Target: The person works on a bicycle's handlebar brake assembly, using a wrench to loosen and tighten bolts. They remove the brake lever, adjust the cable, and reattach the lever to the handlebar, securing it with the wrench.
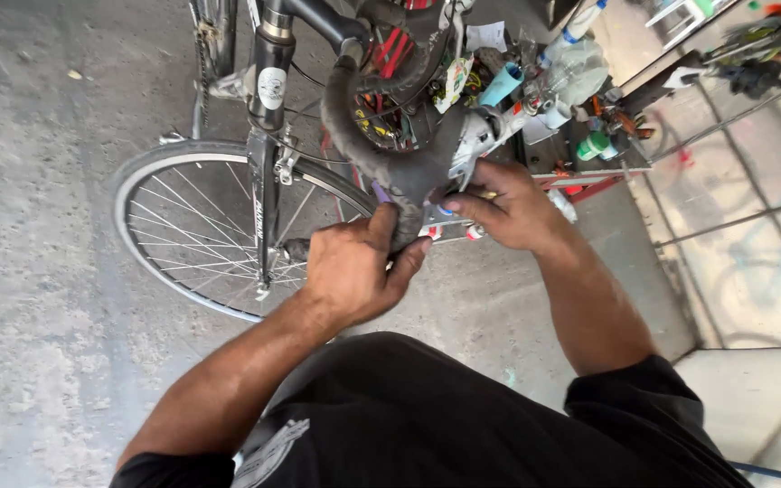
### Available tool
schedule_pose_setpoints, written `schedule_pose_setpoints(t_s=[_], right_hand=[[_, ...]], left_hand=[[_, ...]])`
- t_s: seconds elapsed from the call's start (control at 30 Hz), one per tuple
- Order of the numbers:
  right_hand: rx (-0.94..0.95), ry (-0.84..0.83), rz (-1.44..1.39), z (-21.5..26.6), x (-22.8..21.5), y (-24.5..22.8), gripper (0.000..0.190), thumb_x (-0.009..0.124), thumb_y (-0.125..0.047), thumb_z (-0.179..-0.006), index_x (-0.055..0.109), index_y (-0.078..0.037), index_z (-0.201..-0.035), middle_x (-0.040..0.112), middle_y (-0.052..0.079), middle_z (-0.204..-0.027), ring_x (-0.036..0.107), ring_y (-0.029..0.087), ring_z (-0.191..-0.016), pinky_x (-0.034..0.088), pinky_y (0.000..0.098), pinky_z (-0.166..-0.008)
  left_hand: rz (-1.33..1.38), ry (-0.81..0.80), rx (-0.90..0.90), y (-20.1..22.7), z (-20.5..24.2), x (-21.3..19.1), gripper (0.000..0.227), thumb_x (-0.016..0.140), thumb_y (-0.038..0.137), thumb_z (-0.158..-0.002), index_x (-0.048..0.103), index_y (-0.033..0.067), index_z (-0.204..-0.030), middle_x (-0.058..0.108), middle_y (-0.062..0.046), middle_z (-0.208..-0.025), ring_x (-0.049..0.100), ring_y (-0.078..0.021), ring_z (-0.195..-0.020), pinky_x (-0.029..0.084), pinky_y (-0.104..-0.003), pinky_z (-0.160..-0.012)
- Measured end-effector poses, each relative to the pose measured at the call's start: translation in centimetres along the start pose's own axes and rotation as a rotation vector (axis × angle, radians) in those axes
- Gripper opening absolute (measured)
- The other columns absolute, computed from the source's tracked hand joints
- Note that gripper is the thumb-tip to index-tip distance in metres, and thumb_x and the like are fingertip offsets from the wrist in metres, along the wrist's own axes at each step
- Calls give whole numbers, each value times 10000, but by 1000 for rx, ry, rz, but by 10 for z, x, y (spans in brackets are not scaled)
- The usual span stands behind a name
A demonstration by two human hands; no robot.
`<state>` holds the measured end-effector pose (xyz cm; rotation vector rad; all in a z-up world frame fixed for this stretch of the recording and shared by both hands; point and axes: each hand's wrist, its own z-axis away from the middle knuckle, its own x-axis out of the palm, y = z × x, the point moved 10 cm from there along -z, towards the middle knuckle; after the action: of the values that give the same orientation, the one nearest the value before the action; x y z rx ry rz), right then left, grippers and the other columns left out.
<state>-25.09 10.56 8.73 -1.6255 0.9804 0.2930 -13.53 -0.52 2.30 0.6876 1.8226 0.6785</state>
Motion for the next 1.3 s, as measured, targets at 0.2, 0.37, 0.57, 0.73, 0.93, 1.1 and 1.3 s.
schedule_pose_setpoints(t_s=[0.2, 0.37, 0.57, 0.73, 0.93, 1.1, 1.3], right_hand=[[-89, 121, 5, -5, 4, -22, 342, 920, -93, -832, 669, 29, -1030, 704, 115, -758, 661, 191, -655, 557, 347, -612], [-118, 24, 24, -22, 19, -60, 332, 904, -170, -860, 633, -28, -991, 692, 103, -683, 633, 217, -560, 494, 329, -543], [-48, -96, -197, -20, 31, -58, 198, 800, -70, -909, 648, -16, -1023, 750, 153, -760, 681, 240, -602, 558, 357, -574], [-56, -121, -275, -10, 34, -41, 201, 793, -41, -895, 669, -9, -1050, 762, 163, -781, 703, 233, -613, 587, 346, -586], [-190, -57, -22, -14, 25, -24, 344, 823, -128, -913, 630, 35, -1147, 751, 188, -839, 734, 324, -668, 605, 418, -570], [-322, 7, 110, -14, 18, -40, 444, 880, -213, -878, 649, 45, -1155, 724, 174, -821, 724, 358, -679, 590, 450, -580], [-179, -1, -258, -39, -15, -44, 853, 880, -177, -823, 440, 40, -1521, 718, 243, -1023, 758, 310, -740, 664, 405, -575]], left_hand=[[-121, 20, -101, -14, 13, -20, 524, 691, 647, -860, 559, 150, -958, 702, -79, -673, 773, -368, -798, 582, -472, -715], [-153, 104, -185, -26, 25, -34, 509, 748, 603, -816, 541, 144, -885, 669, -141, -619, 743, -428, -765, 564, -536, -705], [-189, 251, -152, -30, 29, -35, 442, 757, 573, -847, 534, 192, -822, 655, -63, -567, 757, -355, -716, 582, -483, -673], [-201, 315, -107, -28, 24, -28, 425, 780, 524, -842, 527, 184, -816, 649, -70, -567, 753, -344, -688, 585, -459, -644], [-170, 301, -114, -38, 25, -19, 433, 793, 517, -829, 538, 171, -770, 636, -89, -535, 740, -370, -656, 577, -476, -624], [-184, 326, -110, -18, 27, -39, 449, 813, 499, -817, 523, 167, -729, 616, -101, -521, 727, -392, -641, 561, -479, -608], [-138, 429, -91, -17, 32, -47, 434, 858, 424, -795, 507, 181, -716, 590, -86, -495, 724, -364, -600, 575, -430, -588]])
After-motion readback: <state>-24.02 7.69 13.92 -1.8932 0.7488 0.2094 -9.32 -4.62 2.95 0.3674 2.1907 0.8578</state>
